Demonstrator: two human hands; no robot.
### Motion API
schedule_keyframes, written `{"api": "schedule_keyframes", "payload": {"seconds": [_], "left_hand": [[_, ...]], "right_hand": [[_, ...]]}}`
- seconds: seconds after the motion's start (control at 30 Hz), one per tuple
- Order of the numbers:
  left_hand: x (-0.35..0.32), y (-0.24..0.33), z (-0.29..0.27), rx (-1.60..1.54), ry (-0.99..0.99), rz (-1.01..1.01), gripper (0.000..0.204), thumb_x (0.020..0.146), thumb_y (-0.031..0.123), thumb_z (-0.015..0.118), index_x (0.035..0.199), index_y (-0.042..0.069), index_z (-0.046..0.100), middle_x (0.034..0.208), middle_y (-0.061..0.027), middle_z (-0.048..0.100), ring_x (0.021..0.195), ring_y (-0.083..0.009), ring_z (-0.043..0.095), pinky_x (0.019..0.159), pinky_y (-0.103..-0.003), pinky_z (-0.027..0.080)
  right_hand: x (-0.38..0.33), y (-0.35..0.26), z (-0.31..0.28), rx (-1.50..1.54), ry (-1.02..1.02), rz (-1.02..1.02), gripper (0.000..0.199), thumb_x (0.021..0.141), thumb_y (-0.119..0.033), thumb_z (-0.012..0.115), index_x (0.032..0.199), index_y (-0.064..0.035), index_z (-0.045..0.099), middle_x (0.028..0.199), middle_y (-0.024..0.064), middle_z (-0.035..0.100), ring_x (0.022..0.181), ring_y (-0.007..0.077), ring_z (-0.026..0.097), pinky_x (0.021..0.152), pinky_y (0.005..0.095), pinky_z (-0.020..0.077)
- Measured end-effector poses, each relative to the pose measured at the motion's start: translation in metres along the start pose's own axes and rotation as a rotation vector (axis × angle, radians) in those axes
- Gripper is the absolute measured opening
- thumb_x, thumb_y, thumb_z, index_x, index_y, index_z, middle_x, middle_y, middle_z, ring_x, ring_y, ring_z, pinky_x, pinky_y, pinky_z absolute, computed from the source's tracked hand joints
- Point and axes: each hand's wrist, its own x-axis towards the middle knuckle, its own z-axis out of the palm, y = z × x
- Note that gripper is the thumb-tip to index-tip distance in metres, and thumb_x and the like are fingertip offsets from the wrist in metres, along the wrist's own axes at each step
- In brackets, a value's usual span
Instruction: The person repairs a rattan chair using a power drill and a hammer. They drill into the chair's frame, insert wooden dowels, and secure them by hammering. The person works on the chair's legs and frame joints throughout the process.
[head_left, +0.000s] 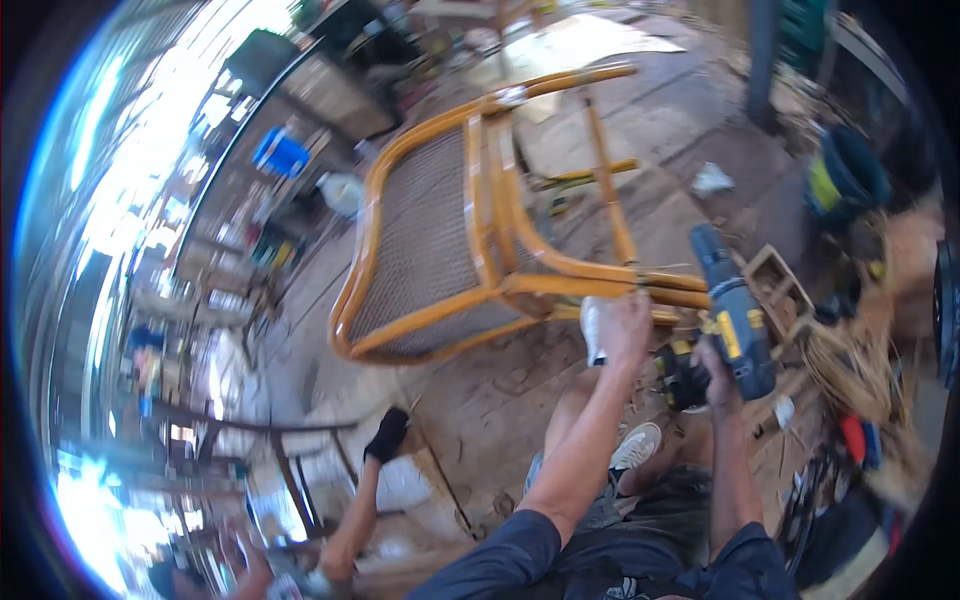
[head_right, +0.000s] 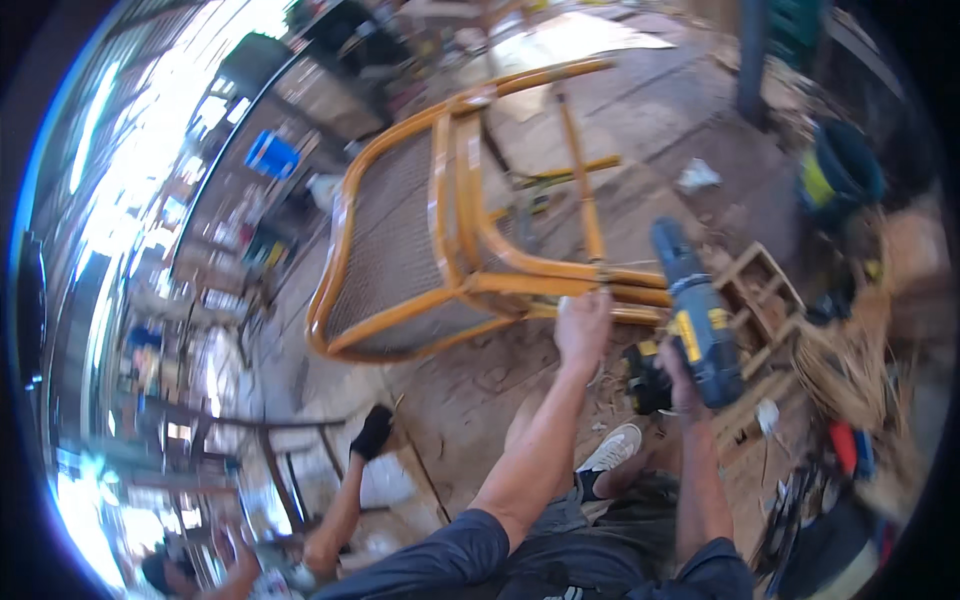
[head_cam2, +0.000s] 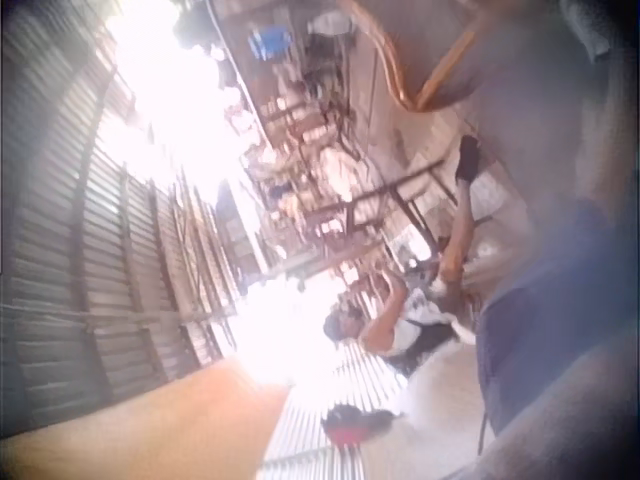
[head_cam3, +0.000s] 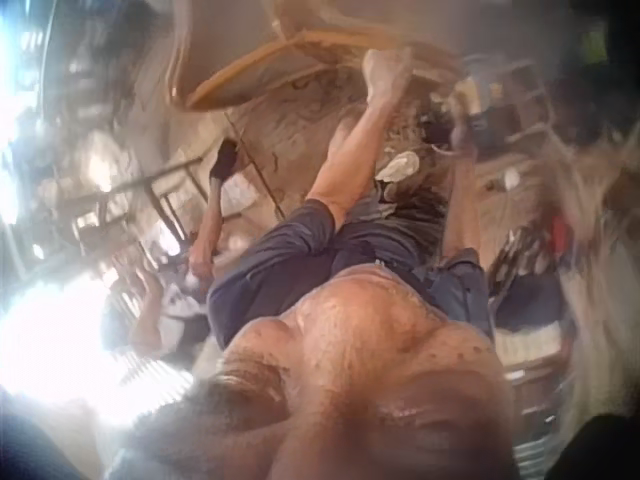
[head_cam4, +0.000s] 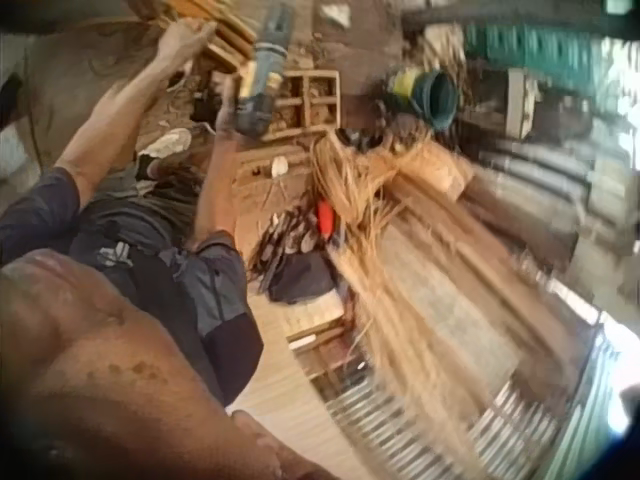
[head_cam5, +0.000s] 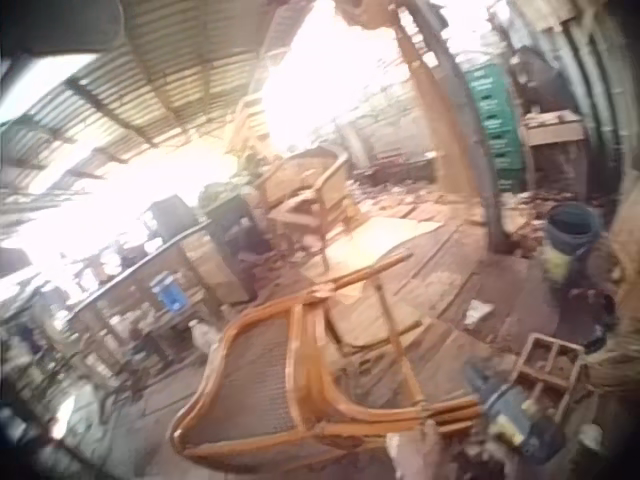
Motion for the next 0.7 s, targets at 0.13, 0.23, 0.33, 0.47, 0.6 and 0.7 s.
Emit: {"api": "schedule_keyframes", "payload": {"seconds": [0.13,0.23,0.33,0.47,0.6,0.7], "left_hand": [[0.001,0.003,0.015,-0.068,-0.063,-0.019,0.038,0.088,0.032,0.045,0.08,0.0,0.063,0.077,-0.0224,0.062,0.078,-0.0398,0.061,0.07,-0.049,0.047],[-0.006,0.006,0.012,-0.159,-0.007,-0.023,0.035,0.087,0.031,0.046,0.077,0.001,0.062,0.071,-0.0207,0.062,0.072,-0.0399,0.061,0.068,-0.05,0.047],[-0.008,0.008,0.009,-0.127,0.054,-0.013,0.034,0.086,0.03,0.047,0.074,0.001,0.061,0.067,-0.0207,0.061,0.068,-0.0394,0.061,0.065,-0.049,0.047],[-0.011,0.012,0.007,-0.142,0.048,0.0,0.031,0.085,0.027,0.049,0.071,0.001,0.061,0.066,-0.0216,0.06,0.065,-0.0388,0.061,0.062,-0.048,0.048],[-0.042,0.013,0.004,-0.122,-0.08,0.108,0.029,0.084,0.024,0.051,0.068,0.002,0.059,0.065,-0.0202,0.059,0.063,-0.0382,0.06,0.059,-0.047,0.046],[-0.064,0.02,-0.011,-0.285,-0.108,0.152,0.025,0.084,0.02,0.051,0.068,0.003,0.057,0.064,-0.0186,0.058,0.061,-0.0379,0.057,0.057,-0.046,0.044]], "right_hand": [[0.035,0.083,-0.029,0.032,0.126,0.206,0.03,0.085,-0.017,0.061,0.108,0.0024,0.062,0.094,0.0071,0.064,0.084,0.0148,0.059,0.08,0.029,0.047],[0.053,0.125,-0.063,-0.132,0.018,0.034,0.033,0.089,-0.018,0.058,0.114,0.0038,0.059,0.109,0.0099,0.061,0.095,0.0168,0.057,0.088,0.0305,0.0448],[0.052,0.104,-0.059,-0.212,-0.02,0.035,0.035,0.09,-0.02,0.057,0.116,0.0039,0.058,0.11,0.0096,0.06,0.094,0.0159,0.057,0.088,0.03,0.0449],[0.051,0.101,-0.05,-0.281,0.013,0.032,0.031,0.091,-0.02,0.056,0.112,0.0037,0.059,0.105,0.0084,0.061,0.09,0.0149,0.057,0.084,0.0291,0.0462],[0.047,0.091,-0.041,0.084,-0.026,0.434,0.023,0.093,-0.017,0.052,0.107,0.0006,0.056,0.103,0.0079,0.059,0.09,0.0148,0.055,0.084,0.0324,0.0456],[0.041,0.101,-0.05,-0.714,-0.123,-0.169,0.034,0.096,-0.024,0.044,0.119,0.0002,0.054,0.113,0.0098,0.057,0.1,0.0176,0.054,0.093,0.032,0.0413]]}}
